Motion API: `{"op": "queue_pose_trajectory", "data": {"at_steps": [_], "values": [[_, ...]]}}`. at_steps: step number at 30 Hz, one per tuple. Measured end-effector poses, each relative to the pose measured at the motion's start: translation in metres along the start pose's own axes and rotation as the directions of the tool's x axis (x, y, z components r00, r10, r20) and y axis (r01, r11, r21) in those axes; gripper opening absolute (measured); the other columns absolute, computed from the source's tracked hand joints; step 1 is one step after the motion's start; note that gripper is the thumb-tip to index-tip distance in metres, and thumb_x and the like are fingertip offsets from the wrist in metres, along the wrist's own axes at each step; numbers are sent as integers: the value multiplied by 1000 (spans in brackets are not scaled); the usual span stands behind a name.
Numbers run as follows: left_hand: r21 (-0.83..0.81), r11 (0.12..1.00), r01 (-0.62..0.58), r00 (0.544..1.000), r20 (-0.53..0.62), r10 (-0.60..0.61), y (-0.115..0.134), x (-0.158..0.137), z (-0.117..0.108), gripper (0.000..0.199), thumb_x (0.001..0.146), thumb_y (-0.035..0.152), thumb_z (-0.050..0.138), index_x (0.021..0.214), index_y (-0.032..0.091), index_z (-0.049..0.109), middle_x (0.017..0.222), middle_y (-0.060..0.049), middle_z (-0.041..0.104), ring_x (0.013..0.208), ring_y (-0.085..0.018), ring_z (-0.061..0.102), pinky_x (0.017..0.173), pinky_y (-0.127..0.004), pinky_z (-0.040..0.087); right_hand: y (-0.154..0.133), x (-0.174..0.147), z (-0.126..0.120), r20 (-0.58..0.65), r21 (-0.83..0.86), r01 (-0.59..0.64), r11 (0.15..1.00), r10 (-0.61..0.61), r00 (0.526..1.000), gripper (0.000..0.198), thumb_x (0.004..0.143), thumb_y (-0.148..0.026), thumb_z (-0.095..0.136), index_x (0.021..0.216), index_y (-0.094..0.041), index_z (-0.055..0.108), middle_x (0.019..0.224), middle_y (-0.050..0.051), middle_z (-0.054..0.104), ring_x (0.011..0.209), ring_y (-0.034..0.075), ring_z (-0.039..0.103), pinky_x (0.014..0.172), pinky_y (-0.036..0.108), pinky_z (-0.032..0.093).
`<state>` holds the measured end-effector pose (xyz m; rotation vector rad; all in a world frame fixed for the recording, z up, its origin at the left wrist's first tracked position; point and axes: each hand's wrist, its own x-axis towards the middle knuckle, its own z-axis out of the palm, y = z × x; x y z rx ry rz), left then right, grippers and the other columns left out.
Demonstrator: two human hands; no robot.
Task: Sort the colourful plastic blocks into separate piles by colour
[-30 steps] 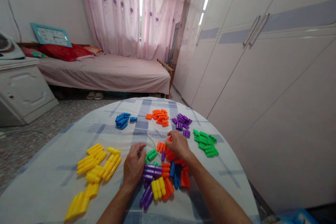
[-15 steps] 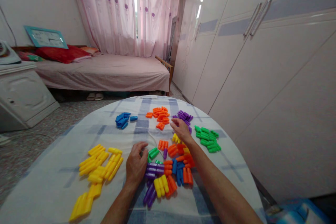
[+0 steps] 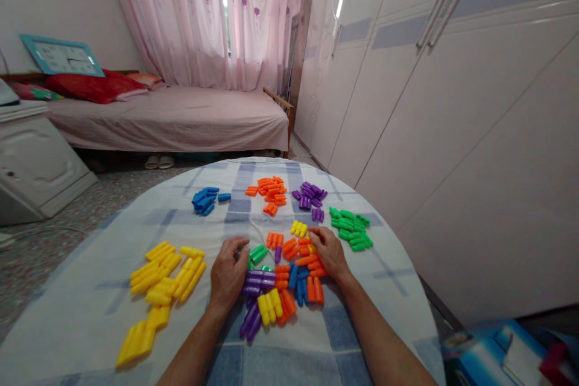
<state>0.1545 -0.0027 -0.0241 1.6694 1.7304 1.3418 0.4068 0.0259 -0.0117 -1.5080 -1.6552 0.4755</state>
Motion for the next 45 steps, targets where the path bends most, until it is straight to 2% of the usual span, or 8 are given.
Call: {"op": "queue_pose_trajectory", "data": {"at_steps": [10, 19, 26, 34, 37, 39, 42, 45], "values": [[-18, 993, -116, 993, 23, 116, 17, -8, -1, 24, 83, 30, 44, 91, 19, 63, 98, -6, 64, 96, -19, 60, 84, -32, 49, 4, 2, 1, -23, 107, -59, 992, 62, 998, 41, 90, -40, 30, 84, -18, 65, 88, 5, 67, 86, 18, 59, 79, 28, 43], [239, 922, -304, 948, 172, 268, 73, 10, 22, 24, 82, 18, 46, 97, 17, 64, 109, -7, 62, 106, -20, 56, 98, -35, 42, 8, 2, 3, -94, 150, -47, 988, 62, 994, 42, 91, -41, 29, 86, -19, 65, 88, 5, 66, 85, 18, 59, 79, 29, 43], [489, 791, -367, 876, 468, 117, 94, 47, 80, 29, 82, 29, 53, 106, 18, 64, 106, -9, 64, 103, -22, 57, 88, -32, 45, 10, 3, 3, -112, 168, -23, 985, 43, 993, 42, 90, -40, 28, 83, -20, 64, 87, 6, 66, 85, 18, 60, 79, 29, 43], [516, 774, -368, 862, 501, 76, 90, 56, 98, 37, 76, 32, 58, 111, 21, 63, 103, -10, 63, 96, -23, 61, 78, -31, 47, 12, 3, 5, -117, 182, -31, 983, 53, 992, 40, 90, -38, 29, 84, -20, 64, 89, 5, 66, 85, 17, 59, 80, 29, 43], [518, 778, -357, 869, 489, 74, 94, 57, 80, 43, 75, 31, 57, 117, 20, 60, 106, -10, 62, 95, -22, 61, 80, -30, 47, 11, 3, 4, -118, 202, -45, 978, 70, 991, 39, 90, -38, 31, 83, -20, 65, 88, 5, 67, 85, 17, 59, 79, 28, 43], [511, 782, -357, 886, 450, 111, 94, 56, 52, 46, 76, 29, 55, 121, 19, 57, 108, -10, 62, 98, -21, 60, 84, -30, 46, 11, 3, 3, -121, 210, -58, 976, 84, 989, 39, 89, -39, 32, 83, -19, 65, 87, 5, 67, 85, 18, 59, 78, 28, 43], [527, 763, -375, 918, 324, 227, 81, 50, -15, 45, 77, 28, 51, 121, 18, 55, 110, -9, 61, 102, -21, 58, 90, -31, 44, 13, 3, 4, -120, 211, -56, 976, 83, 989, 39, 89, -40, 32, 83, -19, 65, 88, 6, 67, 84, 18, 59, 77, 29, 43], [659, 686, -308, 950, 248, 188, 49, 39, -85, 47, 78, 33, 48, 120, 15, 55, 112, -12, 60, 100, -25, 58, 90, -37, 45, 15, 4, 6, -124, 198, -40, 979, 65, 990, 40, 89, -40, 32, 84, -19, 66, 87, 6, 67, 84, 18, 59, 78, 29, 43]]}}
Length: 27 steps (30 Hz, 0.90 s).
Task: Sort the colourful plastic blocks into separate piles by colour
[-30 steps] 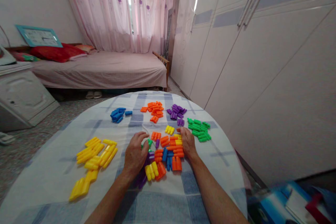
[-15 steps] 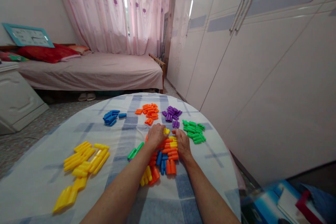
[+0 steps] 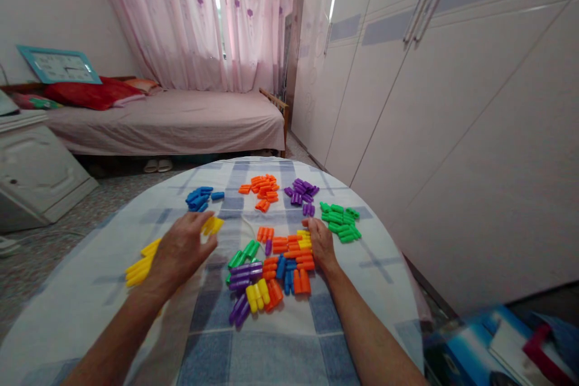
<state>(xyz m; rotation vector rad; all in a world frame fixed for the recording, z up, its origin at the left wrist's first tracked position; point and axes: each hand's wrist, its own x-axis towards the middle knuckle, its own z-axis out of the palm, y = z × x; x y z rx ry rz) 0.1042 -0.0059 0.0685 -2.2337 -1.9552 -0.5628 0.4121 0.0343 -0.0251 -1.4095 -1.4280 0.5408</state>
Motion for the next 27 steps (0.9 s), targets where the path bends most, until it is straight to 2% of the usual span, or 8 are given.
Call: {"op": "queue_pose_trajectory", "data": {"at_steps": [4, 6, 8, 12, 16, 20, 23, 27], "values": [[93, 989, 111, 984, 125, -123, -69, -42, -1, 47, 78, 39, 46, 117, 15, 57, 109, -13, 62, 93, -26, 61, 86, -39, 47, 0, 0, 1, -16, 26, -23, 999, 24, 1000, 40, 89, -42, 33, 83, -19, 66, 87, 6, 66, 81, 18, 59, 75, 29, 44], [99, 987, 124, 978, 154, -138, -85, -53, 6, 45, 78, 38, 46, 114, 16, 59, 111, -14, 62, 93, -26, 62, 87, -41, 48, -1, 0, 1, -17, 60, -51, 997, 52, 998, 41, 88, -43, 33, 83, -18, 66, 87, 6, 66, 76, 17, 59, 71, 28, 46], [116, 987, 115, 984, 120, -129, -84, -56, 10, 44, 79, 40, 44, 111, 16, 61, 116, -14, 61, 98, -29, 60, 89, -44, 47, -2, 0, 0, -17, 88, -66, 994, 68, 998, 41, 88, -43, 33, 83, -18, 65, 86, 6, 65, 73, 16, 59, 69, 28, 47], [-10, 999, 41, 999, -5, -41, -35, -39, 8, 46, 82, 45, 42, 111, 16, 61, 122, -14, 57, 112, -30, 54, 98, -45, 42, -6, -1, -1, -1, 146, -87, 985, 88, 996, 42, 87, -46, 35, 81, -17, 64, 85, 7, 64, 75, 16, 59, 69, 28, 50], [-346, 927, -142, 976, 108, 189, 53, -7, 16, 36, 85, 39, 44, 109, 20, 61, 116, -7, 61, 108, -21, 57, 97, -34, 44, -10, -3, -1, 21, 252, -143, 957, 142, 990, 44, 86, -51, 37, 82, -16, 64, 89, 8, 63, 82, 18, 60, 70, 29, 53], [-342, 902, -262, 909, 227, 350, 130, 20, 42, 32, 83, 28, 49, 111, 19, 62, 113, -9, 62, 106, -22, 57, 93, -33, 44, -9, -3, -1, 4, 306, -158, 939, 165, 986, 45, 86, -55, 38, 84, -17, 63, 90, 8, 63, 83, 18, 61, 69, 29, 54], [-243, 943, -227, 888, 345, 303, 159, 33, 62, 29, 81, 30, 53, 105, 20, 64, 107, -11, 64, 104, -25, 58, 89, -36, 44, -6, -2, -1, -32, 314, -128, 941, 145, 989, 45, 87, -54, 36, 87, -18, 63, 93, 7, 64, 85, 18, 61, 71, 28, 54], [-221, 962, -163, 886, 397, 241, 167, 44, 79, 28, 80, 26, 52, 104, 20, 65, 105, -12, 64, 98, -25, 61, 83, -36, 46, -3, -1, -1, -58, 292, -108, 950, 131, 990, 45, 89, -51, 32, 90, -19, 63, 94, 7, 64, 86, 17, 61, 70, 27, 52]]}}
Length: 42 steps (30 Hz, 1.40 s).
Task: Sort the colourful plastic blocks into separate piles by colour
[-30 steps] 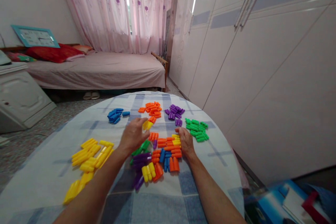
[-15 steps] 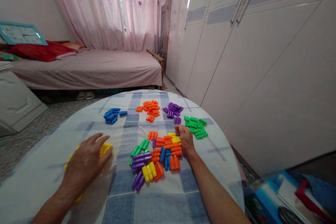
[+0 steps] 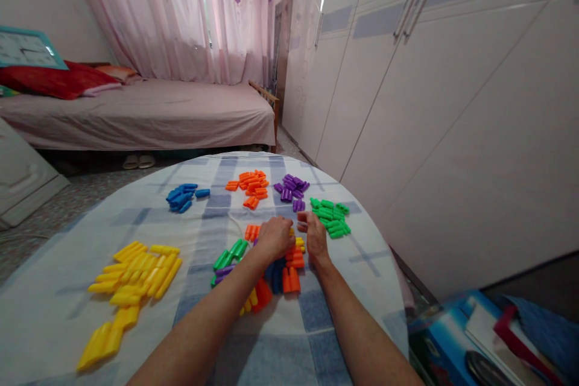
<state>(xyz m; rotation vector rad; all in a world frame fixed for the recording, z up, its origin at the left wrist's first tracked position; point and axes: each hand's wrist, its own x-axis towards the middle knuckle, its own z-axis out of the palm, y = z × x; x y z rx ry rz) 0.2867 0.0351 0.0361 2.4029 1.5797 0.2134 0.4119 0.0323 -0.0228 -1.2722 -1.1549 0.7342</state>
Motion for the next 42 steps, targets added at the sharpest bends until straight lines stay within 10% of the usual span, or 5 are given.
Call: {"op": "queue_pose_trajectory", "data": {"at_steps": [13, 19, 26, 34, 42], "values": [[-193, 981, -31, 997, -76, 17, -6, -2, 7, 21, 73, 16, 52, 92, 18, 60, 83, -2, 65, 79, -15, 60, 68, -24, 44, -3, 1, 0, -2, -48, 4, 999, -4, 1000, 44, 88, -49, 31, 87, -19, 63, 90, 6, 65, 84, 17, 60, 63, 25, 50], [-296, 947, -123, 956, -290, 33, -11, -15, -18, 28, 82, 21, 45, 105, 19, 61, 100, -4, 66, 90, -15, 60, 82, -26, 45, -1, 2, 0, 3, -17, -32, 999, 32, 999, 48, 87, -53, 31, 88, -19, 64, 90, 6, 66, 81, 16, 61, 63, 25, 49], [175, 959, 224, 928, -340, -155, -100, -84, -61, 39, 85, 26, 38, 118, 18, 57, 105, -9, 63, 92, -23, 60, 78, -34, 46, -2, 1, 4, -6, -51, -22, 998, 21, 1000, 51, 86, -56, 31, 84, -18, 66, 85, 7, 68, 77, 16, 61, 61, 25, 47], [384, 829, 407, 907, -282, -314, -184, -127, -48, 34, 89, 32, 30, 96, 21, 62, 94, -8, 64, 85, -23, 56, 78, -36, 45, -4, 1, 3, 0, -73, -33, 997, 33, 999, 48, 87, -52, 32, 83, -18, 66, 83, 6, 67, 75, 15, 60, 59, 23, 46], [205, 959, 197, 897, -433, -92, -122, -98, -50, 35, 85, 36, 43, 106, 16, 62, 117, -13, 58, 111, -28, 51, 96, -40, 41, 1, 2, 4, -15, -49, -19, 999, 19, 1000, 51, 87, -55, 32, 83, -18, 67, 82, 6, 68, 75, 16, 61, 59, 24, 47]]}}
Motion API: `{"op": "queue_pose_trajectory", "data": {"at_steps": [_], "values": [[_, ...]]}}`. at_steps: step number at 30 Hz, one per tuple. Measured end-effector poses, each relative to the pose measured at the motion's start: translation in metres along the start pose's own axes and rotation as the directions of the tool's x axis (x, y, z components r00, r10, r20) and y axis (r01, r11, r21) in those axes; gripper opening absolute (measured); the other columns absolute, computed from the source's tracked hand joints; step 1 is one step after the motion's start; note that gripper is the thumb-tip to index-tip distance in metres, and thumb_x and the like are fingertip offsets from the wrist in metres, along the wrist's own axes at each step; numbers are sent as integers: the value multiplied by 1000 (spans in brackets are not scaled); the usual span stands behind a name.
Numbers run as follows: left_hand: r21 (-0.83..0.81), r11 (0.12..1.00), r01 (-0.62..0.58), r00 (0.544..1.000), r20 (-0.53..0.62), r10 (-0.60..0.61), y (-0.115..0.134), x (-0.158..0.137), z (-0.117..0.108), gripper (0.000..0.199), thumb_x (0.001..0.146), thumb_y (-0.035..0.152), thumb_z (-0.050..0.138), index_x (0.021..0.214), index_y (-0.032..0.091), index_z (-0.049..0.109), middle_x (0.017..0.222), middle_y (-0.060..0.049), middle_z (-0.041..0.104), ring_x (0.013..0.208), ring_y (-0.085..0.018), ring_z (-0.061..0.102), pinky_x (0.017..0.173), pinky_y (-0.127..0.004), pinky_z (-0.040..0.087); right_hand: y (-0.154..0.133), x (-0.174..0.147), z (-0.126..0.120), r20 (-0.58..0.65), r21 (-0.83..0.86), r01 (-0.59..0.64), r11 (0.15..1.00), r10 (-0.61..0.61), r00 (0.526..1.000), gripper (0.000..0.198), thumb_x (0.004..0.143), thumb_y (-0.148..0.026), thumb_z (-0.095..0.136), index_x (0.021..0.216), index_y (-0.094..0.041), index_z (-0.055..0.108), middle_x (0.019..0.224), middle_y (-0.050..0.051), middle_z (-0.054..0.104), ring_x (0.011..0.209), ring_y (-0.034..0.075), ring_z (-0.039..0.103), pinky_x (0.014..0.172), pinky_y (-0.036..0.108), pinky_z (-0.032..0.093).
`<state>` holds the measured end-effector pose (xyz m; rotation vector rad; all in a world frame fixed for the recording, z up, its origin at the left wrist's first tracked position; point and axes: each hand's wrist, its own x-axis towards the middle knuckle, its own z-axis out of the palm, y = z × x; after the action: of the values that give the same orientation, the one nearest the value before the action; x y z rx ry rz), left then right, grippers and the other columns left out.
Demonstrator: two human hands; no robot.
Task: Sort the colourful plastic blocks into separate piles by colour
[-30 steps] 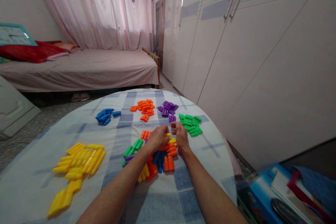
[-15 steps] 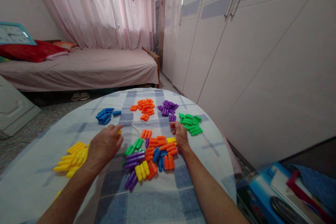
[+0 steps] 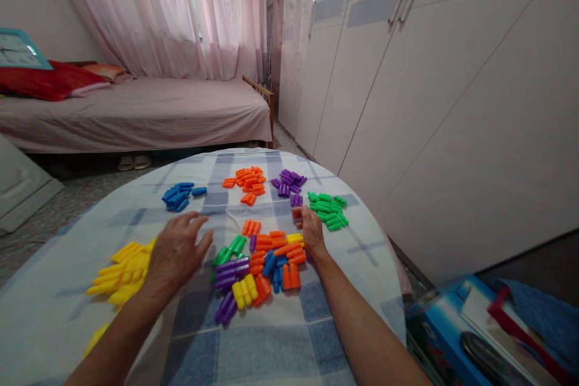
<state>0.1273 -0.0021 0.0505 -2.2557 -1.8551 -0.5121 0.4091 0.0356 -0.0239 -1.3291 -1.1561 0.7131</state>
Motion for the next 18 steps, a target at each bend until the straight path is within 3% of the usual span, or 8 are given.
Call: {"op": "queue_pose_trajectory", "data": {"at_steps": [2, 4, 6, 8, 12, 18], "values": [[-232, 968, -95, 992, 54, 111, 42, 6, 3, 31, 85, 34, 45, 105, 19, 63, 113, -9, 62, 109, -23, 53, 98, -34, 40, 0, 0, 0, 2, 12, -7, 1000, 7, 1000, 52, 87, -57, 32, 83, -18, 67, 83, 7, 68, 75, 16, 62, 60, 25, 47], [-345, 921, -180, 967, 112, 231, 86, 11, 9, 29, 86, 30, 44, 105, 19, 64, 111, -8, 63, 106, -21, 54, 96, -32, 41, 0, 0, -1, 5, 33, -22, 999, 21, 1000, 53, 87, -57, 32, 84, -17, 66, 84, 7, 68, 76, 16, 62, 61, 25, 47], [-357, 898, -259, 929, 160, 332, 125, 13, 18, 27, 86, 31, 47, 104, 20, 64, 107, -8, 64, 105, -21, 54, 94, -33, 41, -1, 0, -3, 8, 62, -34, 998, 34, 999, 54, 87, -58, 32, 85, -17, 66, 84, 7, 68, 78, 17, 62, 62, 25, 48], [-312, 909, -276, 907, 229, 354, 154, 16, 26, 28, 83, 36, 52, 101, 18, 64, 103, -11, 65, 103, -25, 55, 92, -38, 40, -3, 1, -6, 17, 90, -42, 995, 40, 999, 55, 86, -60, 31, 85, -17, 66, 84, 7, 68, 78, 17, 63, 63, 26, 49], [-224, 951, -211, 907, 318, 276, 179, 18, 36, 37, 78, 38, 56, 106, 15, 61, 102, -15, 64, 102, -31, 55, 88, -44, 40, -4, 4, -9, 17, 123, -62, 990, 60, 998, 56, 85, -62, 31, 82, -18, 66, 84, 8, 69, 75, 17, 63, 64, 27, 50], [-294, 945, -142, 921, 310, 235, 180, 20, 41, 48, 75, 32, 59, 122, 22, 51, 103, -9, 58, 95, -26, 59, 79, -36, 44, -1, 6, -10, -9, 94, -36, 995, 37, 999, 57, 85, -63, 31, 79, -18, 67, 81, 7, 69, 79, 18, 63, 72, 29, 49]]}}
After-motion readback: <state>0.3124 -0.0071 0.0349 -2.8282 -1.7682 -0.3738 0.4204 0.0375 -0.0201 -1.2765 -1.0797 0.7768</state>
